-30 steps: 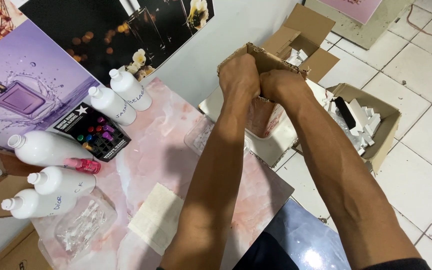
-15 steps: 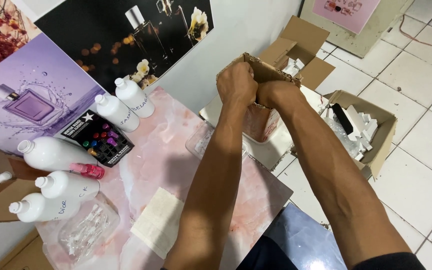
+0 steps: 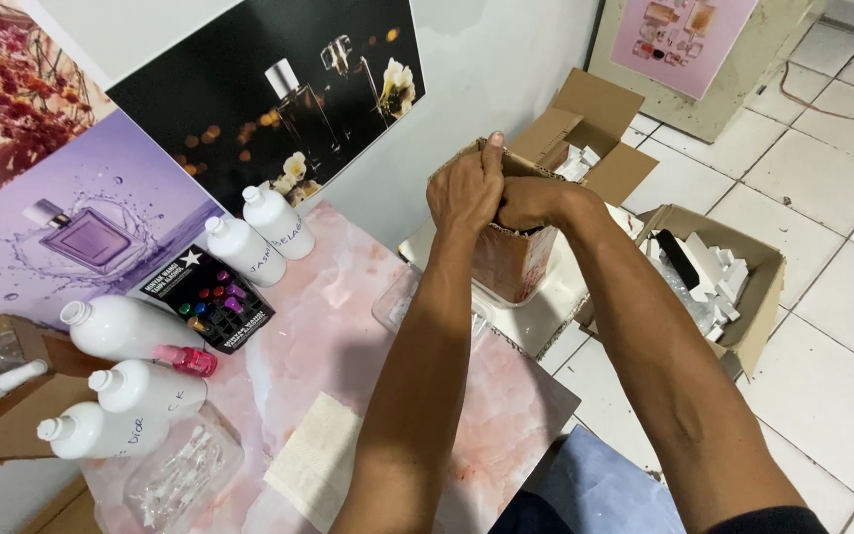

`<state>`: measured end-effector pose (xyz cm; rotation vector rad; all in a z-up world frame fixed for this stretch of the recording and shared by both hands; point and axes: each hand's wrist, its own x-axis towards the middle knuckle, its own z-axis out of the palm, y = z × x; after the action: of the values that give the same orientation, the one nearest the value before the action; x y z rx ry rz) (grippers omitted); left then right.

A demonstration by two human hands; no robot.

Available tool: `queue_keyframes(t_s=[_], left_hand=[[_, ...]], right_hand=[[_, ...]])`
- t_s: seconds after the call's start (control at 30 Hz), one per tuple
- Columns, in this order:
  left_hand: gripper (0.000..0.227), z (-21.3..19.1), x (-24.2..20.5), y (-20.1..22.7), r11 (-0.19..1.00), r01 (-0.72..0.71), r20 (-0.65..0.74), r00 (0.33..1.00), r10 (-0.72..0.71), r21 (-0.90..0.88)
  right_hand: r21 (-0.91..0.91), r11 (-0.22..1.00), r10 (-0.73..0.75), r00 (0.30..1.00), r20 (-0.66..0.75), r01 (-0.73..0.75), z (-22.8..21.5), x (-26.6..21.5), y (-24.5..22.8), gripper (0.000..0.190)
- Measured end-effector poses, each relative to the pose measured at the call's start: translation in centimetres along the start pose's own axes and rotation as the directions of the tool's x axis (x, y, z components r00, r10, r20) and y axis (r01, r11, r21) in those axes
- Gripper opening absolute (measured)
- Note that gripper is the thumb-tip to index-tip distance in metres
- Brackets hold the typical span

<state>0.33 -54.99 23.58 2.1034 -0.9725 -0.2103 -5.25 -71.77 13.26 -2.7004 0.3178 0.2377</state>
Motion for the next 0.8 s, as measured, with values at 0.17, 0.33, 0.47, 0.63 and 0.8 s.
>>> queue_keyframes(t_s=[0.17,0.33,0.47,0.63,0.8], left_hand=[[0.084,-0.9,-1.3,0.8,0.998,0.038,0.056,0.998,-0.036,-0.042],[0.091,-1.4,-2.0,1.0,0.990,0.054,0.086,0.995,-0.043,-0.132],[0.086,-1.2,-1.3,0.4,0.992,0.092,0.124,0.989,-0.082,-0.082],[0.062,-0.8,-1.4,-0.5,0.978,0.114,0.079,0.992,-0.102,-0.172],[0.041,-0.6,-1.8,-1.2,0.941,0.063,0.030,0.998,-0.056,-0.332]], right_hand=[[0.400,0.916,0.052,0.993,-0.104,-0.006,-3.3,-4.1,-3.1,0.022],[0.549,0.802,-0.008,0.924,-0.383,0.235,-3.8,-5.7,-5.0,0.011],[0.538,0.769,-0.023,0.855,-0.517,0.346,-4.1,-7.4,-6.3,0.013],[0.757,0.444,0.159,0.790,-0.593,0.479,-4.2,-8.6,-7.4,0.027],[0.727,0.463,0.101,0.784,-0.612,0.507,-3.3,-7.3,-5.6,0.046]])
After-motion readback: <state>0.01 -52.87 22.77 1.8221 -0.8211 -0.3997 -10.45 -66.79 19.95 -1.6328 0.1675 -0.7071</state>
